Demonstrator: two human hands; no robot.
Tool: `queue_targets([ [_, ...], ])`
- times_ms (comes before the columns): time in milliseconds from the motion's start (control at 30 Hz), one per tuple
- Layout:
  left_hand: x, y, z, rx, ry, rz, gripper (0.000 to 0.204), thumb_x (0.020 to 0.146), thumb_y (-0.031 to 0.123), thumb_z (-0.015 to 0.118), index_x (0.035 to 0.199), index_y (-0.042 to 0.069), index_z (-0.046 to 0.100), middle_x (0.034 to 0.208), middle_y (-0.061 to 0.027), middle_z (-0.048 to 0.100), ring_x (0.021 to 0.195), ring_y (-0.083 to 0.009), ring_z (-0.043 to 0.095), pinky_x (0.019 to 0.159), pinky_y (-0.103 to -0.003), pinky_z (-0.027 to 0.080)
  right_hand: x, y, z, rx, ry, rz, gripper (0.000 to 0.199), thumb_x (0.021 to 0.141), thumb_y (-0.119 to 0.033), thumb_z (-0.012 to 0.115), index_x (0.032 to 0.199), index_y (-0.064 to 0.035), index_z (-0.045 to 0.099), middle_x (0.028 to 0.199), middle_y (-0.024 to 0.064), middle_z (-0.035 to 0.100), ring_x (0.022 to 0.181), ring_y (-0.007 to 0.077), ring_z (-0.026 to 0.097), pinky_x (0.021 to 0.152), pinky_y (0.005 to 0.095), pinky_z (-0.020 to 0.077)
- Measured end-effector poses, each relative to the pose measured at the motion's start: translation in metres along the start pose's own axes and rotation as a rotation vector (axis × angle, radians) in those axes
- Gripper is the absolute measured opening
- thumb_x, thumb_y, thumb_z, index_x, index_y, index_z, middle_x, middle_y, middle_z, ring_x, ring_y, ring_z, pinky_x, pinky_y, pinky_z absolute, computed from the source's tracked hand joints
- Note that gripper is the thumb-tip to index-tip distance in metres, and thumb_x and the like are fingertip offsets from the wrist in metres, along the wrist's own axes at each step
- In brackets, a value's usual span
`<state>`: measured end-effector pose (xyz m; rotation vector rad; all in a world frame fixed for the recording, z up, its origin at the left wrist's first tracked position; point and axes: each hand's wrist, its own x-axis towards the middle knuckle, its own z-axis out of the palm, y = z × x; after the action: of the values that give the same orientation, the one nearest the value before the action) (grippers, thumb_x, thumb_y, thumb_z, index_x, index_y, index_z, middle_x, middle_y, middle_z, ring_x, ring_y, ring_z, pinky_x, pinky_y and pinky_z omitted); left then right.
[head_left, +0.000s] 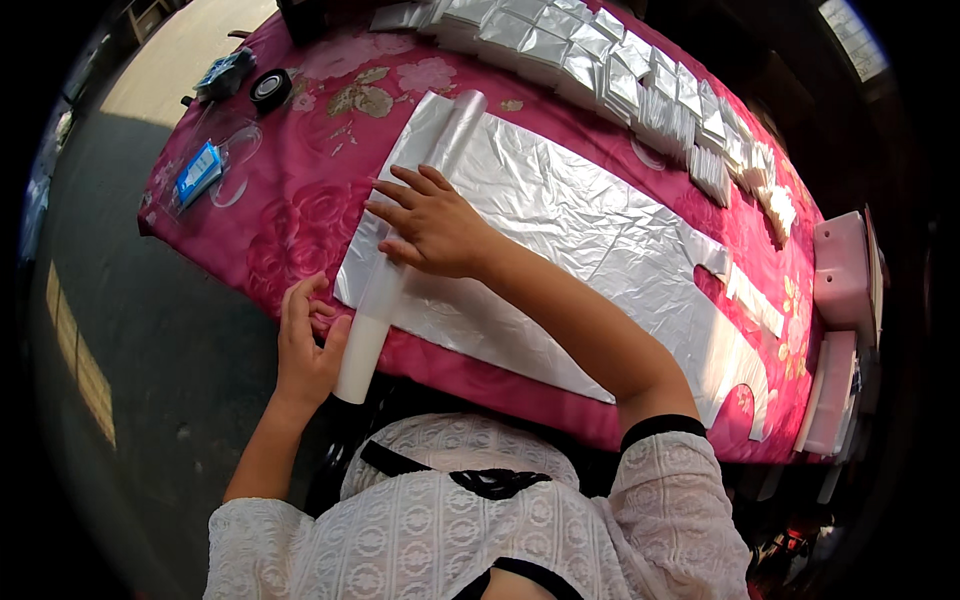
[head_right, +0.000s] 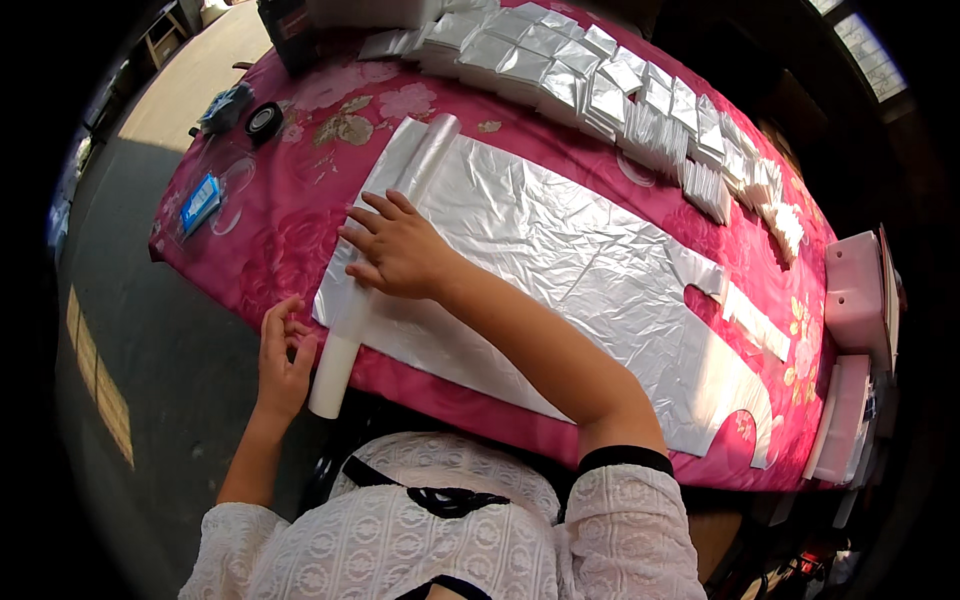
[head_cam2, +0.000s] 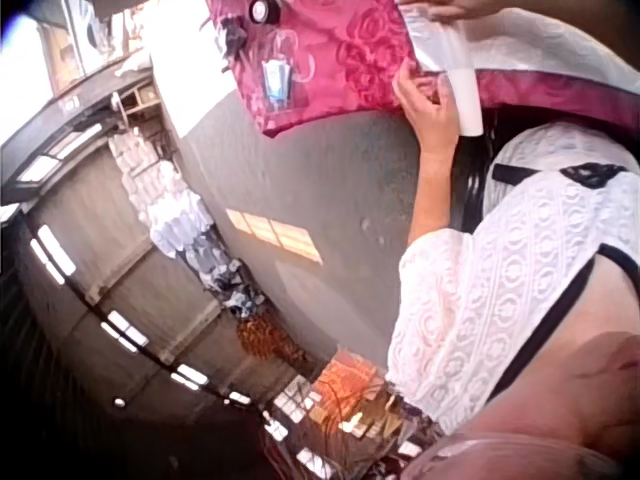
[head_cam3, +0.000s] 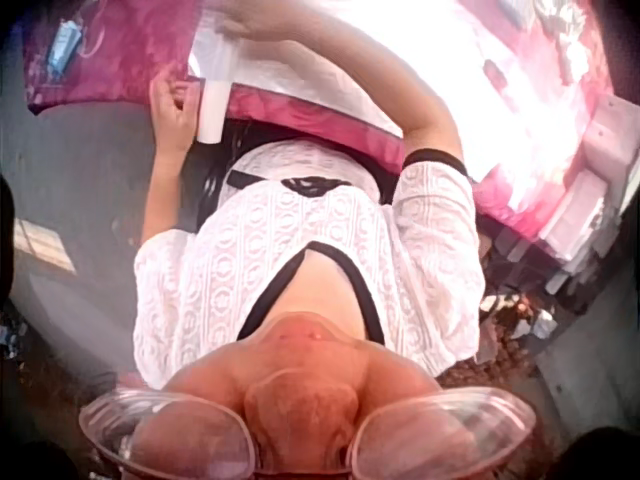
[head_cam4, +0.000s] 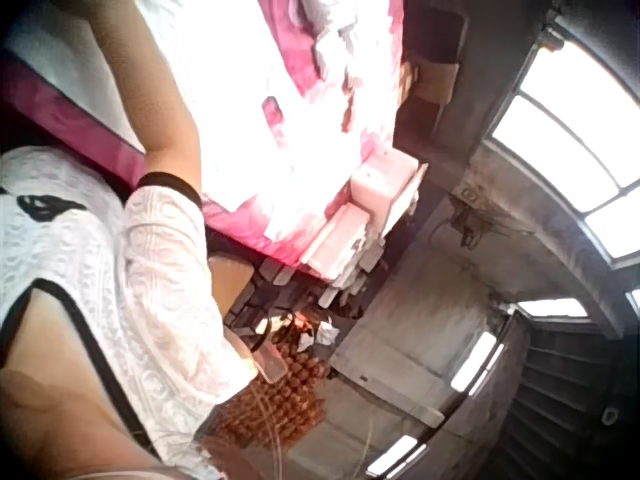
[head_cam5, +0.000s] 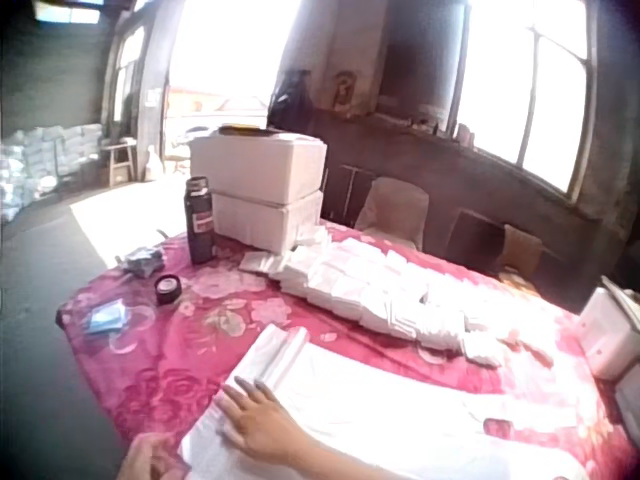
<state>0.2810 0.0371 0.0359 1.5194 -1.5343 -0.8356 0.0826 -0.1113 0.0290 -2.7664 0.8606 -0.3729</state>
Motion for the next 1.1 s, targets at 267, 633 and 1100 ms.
queue_targets([
  [267,-0.011,0.011,0.0,-0.148,-0.396,-0.334,0.067,0.067,0.015,0.074,0.122,-0.006,0.041,0.104,-0.0142,0.058,0.09,-0.0219,0.059,0.079,-0.032,0.048,0.033,-0.037,0.045,0.331,0.762,0.562,0.075,0.076,-0.02,0.053,0.14,-0.0026,0.017,0.137,0.0334,0.024,0.135,0.0398,0.012,0.11,0.0427,0.0093],
  [633,-0.016,0.067,0.05,-0.748,-0.774,-0.643,0.046,0.074,0.017,0.068,0.111,-0.002,0.048,0.08,-0.0061,0.056,0.065,-0.0123,0.057,0.061,-0.028,0.048,-0.061,-0.039,-0.043,1.729,0.811,0.693,0.057,0.077,-0.023,0.065,0.119,-0.0002,0.034,0.092,0.01,0.053,0.082,0.0161,0.055,0.071,0.0311,0.0502],
  [1100,-0.034,0.045,0.077,-1.081,-1.284,-0.759,0.043,0.07,0.025,0.073,0.096,0.001,0.05,0.076,-0.0092,0.056,0.062,-0.0145,0.057,0.058,-0.028,0.048,-0.137,-0.063,-0.034,1.952,1.055,0.658,0.055,0.079,-0.021,0.063,0.119,-0.0018,0.032,0.085,0.0072,0.051,0.075,0.0155,0.055,0.069,0.0315,0.05],
])
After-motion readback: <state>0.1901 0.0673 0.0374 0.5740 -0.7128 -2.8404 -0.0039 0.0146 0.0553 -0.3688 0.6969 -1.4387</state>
